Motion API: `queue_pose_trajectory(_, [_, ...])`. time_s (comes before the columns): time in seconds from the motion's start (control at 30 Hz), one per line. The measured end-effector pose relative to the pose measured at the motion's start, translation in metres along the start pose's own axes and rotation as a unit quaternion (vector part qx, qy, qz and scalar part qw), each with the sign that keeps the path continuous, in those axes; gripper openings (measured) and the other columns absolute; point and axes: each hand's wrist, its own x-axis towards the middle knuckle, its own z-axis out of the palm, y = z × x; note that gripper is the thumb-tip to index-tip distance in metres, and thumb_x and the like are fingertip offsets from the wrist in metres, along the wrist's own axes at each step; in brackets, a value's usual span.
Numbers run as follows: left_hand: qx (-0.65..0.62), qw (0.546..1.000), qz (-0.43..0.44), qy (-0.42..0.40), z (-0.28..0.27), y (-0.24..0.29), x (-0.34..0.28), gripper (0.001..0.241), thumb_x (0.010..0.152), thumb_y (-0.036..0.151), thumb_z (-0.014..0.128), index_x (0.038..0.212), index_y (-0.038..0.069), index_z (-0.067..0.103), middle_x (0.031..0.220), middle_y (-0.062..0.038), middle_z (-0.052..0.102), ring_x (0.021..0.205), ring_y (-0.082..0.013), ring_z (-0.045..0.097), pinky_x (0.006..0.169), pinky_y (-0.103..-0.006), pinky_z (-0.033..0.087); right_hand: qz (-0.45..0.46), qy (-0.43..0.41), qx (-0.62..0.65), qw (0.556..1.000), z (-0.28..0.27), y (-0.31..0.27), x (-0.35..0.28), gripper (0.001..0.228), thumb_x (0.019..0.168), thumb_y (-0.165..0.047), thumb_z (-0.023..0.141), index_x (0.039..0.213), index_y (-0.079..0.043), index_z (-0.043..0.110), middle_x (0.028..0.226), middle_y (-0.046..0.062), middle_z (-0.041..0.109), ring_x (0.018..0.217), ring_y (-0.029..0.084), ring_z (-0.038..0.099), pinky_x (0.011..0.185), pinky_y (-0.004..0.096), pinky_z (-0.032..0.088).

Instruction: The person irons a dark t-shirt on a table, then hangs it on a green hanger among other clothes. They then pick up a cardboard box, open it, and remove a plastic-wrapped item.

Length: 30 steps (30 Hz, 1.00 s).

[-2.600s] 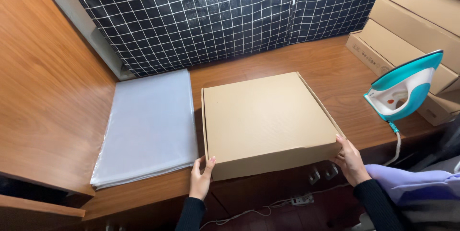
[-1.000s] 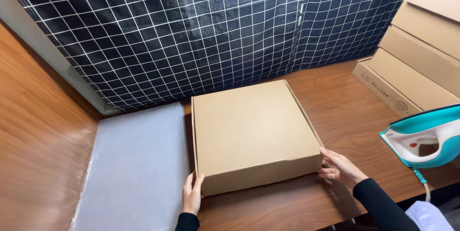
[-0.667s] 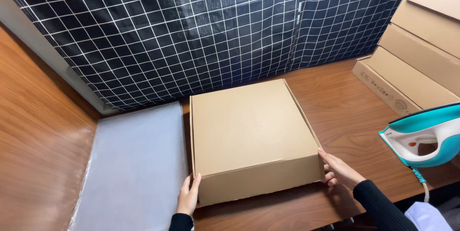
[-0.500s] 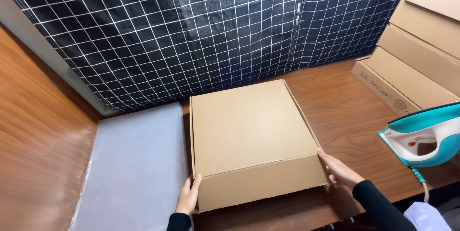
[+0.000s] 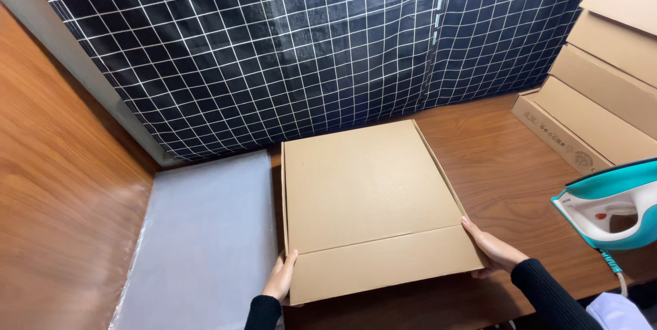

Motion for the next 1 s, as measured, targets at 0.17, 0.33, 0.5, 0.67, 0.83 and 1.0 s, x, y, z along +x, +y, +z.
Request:
queue_pose_trajectory(0.17, [-0.073, 0.997, 0.010, 0.006, 0.003, 0.006, -0.011, 0.064, 0.079, 0.042, 0.047, 0.135, 0.011, 0.034, 0.137, -0.004, 0.041, 0.127, -0.0159, 0.037, 0.104, -0.0296, 0.029, -0.058, -0.031, 0.076, 0.995, -0.003, 0.009, 0.017, 0.061, 0.082, -0.051, 0.030, 0.124, -0.010, 0.047, 0.108, 0.014, 0.056, 0.089, 0.029, 0.056, 0.073, 0.045, 0.046])
queue_pose_trajectory(0.33, [-0.072, 0.997, 0.005, -0.007, 0.001, -0.006, 0.004, 0.072, 0.080, 0.045, 0.044, 0.139, 0.012, 0.020, 0.143, -0.004, 0.029, 0.132, -0.0158, 0.026, 0.108, -0.0300, 0.021, -0.050, -0.038, 0.095, 0.993, -0.006, 0.014, 0.029, 0.051, 0.084, -0.045, 0.038, 0.120, -0.011, 0.050, 0.092, 0.020, 0.059, 0.072, 0.034, 0.057, 0.054, 0.052, 0.050])
queue_pose_trajectory(0.5, [-0.048, 0.995, 0.003, -0.085, -0.006, 0.021, -0.035, 0.072, 0.083, 0.038, 0.039, 0.141, 0.025, -0.003, 0.147, 0.005, 0.018, 0.133, -0.0127, 0.026, 0.107, -0.0283, 0.024, -0.083, -0.094, 0.097, 0.987, -0.014, 0.006, 0.012, 0.043, 0.086, -0.033, 0.039, 0.119, -0.006, 0.044, 0.069, 0.033, 0.053, 0.048, 0.044, 0.053, 0.038, 0.051, 0.045])
queue_pose_trajectory(0.67, [-0.097, 0.989, 0.026, -0.111, -0.014, 0.054, -0.066, 0.069, 0.083, 0.034, 0.039, 0.141, 0.028, 0.001, 0.146, 0.002, 0.021, 0.132, -0.0144, 0.030, 0.105, -0.0295, 0.027, -0.113, -0.088, 0.070, 0.987, -0.025, -0.006, -0.005, 0.044, 0.086, -0.034, 0.035, 0.120, -0.007, 0.037, 0.107, 0.007, 0.037, 0.093, 0.021, 0.036, 0.076, 0.040, 0.036])
queue_pose_trajectory(0.83, [-0.188, 0.970, -0.009, -0.154, -0.020, 0.095, -0.105, 0.057, 0.081, 0.038, 0.040, 0.136, 0.031, 0.024, 0.093, -0.025, 0.059, 0.054, -0.0408, 0.059, 0.038, -0.0393, 0.046, -0.156, -0.118, 0.084, 0.977, -0.042, -0.008, 0.000, 0.076, 0.086, -0.056, 0.027, 0.082, 0.014, 0.057, 0.054, 0.033, 0.056, 0.045, 0.043, 0.054, 0.045, 0.047, 0.045])
queue_pose_trajectory(1.0, [-0.196, 0.961, 0.075, -0.180, -0.030, 0.108, -0.117, 0.078, 0.073, 0.059, 0.022, 0.121, 0.004, 0.052, 0.089, -0.024, 0.065, 0.061, -0.0351, 0.063, 0.049, -0.0385, 0.052, -0.223, -0.116, 0.106, 0.962, -0.053, -0.014, -0.006, 0.087, 0.088, -0.064, 0.013, 0.108, 0.008, 0.059, 0.077, 0.030, 0.063, 0.066, 0.039, 0.057, 0.059, 0.051, 0.047])
